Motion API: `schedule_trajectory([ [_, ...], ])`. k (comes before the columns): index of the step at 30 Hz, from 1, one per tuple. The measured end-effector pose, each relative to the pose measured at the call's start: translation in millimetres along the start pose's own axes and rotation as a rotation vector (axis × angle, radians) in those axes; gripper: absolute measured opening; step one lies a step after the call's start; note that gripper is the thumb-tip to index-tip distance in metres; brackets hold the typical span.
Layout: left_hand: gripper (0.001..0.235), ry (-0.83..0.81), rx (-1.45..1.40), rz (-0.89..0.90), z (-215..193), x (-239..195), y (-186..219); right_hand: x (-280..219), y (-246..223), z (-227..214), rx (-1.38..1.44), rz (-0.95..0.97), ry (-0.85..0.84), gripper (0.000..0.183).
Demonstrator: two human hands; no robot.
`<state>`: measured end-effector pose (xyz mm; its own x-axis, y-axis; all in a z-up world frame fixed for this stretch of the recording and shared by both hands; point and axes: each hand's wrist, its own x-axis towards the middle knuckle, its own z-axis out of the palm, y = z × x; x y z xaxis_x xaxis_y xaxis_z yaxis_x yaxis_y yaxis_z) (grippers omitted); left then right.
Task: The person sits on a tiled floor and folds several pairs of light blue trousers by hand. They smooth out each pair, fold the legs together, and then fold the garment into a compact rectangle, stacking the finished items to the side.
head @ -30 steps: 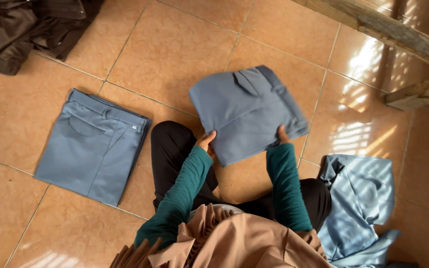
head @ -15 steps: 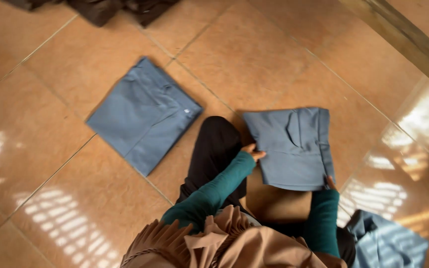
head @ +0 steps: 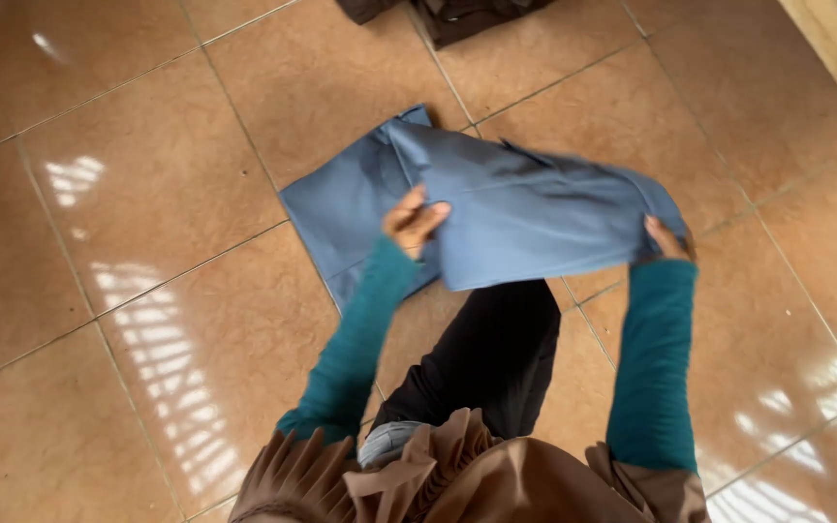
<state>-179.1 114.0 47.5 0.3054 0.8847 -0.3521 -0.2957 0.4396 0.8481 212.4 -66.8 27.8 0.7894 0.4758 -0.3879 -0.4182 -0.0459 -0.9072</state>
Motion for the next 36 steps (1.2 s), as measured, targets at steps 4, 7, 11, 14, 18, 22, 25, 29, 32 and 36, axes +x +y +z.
schedule_trajectory([
  [4,0.079,0.265,0.003,0.049,-138,9,-24,23,75,115,0.061,0.063,-0.132,0.083],
  [7,0.081,0.392,0.058,-0.019,-211,1,-66,11,144,165,-0.13,0.226,-0.174,0.103],
  [11,0.075,0.431,0.109,-0.277,-310,13,-196,63,282,158,-0.808,0.305,-0.165,0.079],
  [14,0.065,0.469,0.126,-0.253,-309,6,-194,1,206,192,-0.936,0.326,-0.205,0.075],
  [18,0.05,0.46,0.045,-0.071,-314,12,-203,-8,197,192,-0.825,0.319,-0.208,0.074],
  [22,0.048,0.482,0.094,-0.024,-313,-14,-212,13,222,163,-0.809,0.206,-0.279,0.062],
  [25,0.062,0.56,0.322,-0.042,-312,-10,-226,-33,167,188,-1.119,0.197,-0.307,0.056],
  [29,0.07,0.632,0.688,-0.132,-291,-4,-218,-41,158,205,-1.412,0.255,-0.329,0.059],
  [32,0.084,0.647,0.841,-0.243,-307,27,-242,-28,155,204,-1.467,0.312,-0.373,0.06],
  [36,0.081,0.629,0.684,-0.164,-271,29,-213,40,220,161,-1.49,0.248,-0.302,0.066],
])
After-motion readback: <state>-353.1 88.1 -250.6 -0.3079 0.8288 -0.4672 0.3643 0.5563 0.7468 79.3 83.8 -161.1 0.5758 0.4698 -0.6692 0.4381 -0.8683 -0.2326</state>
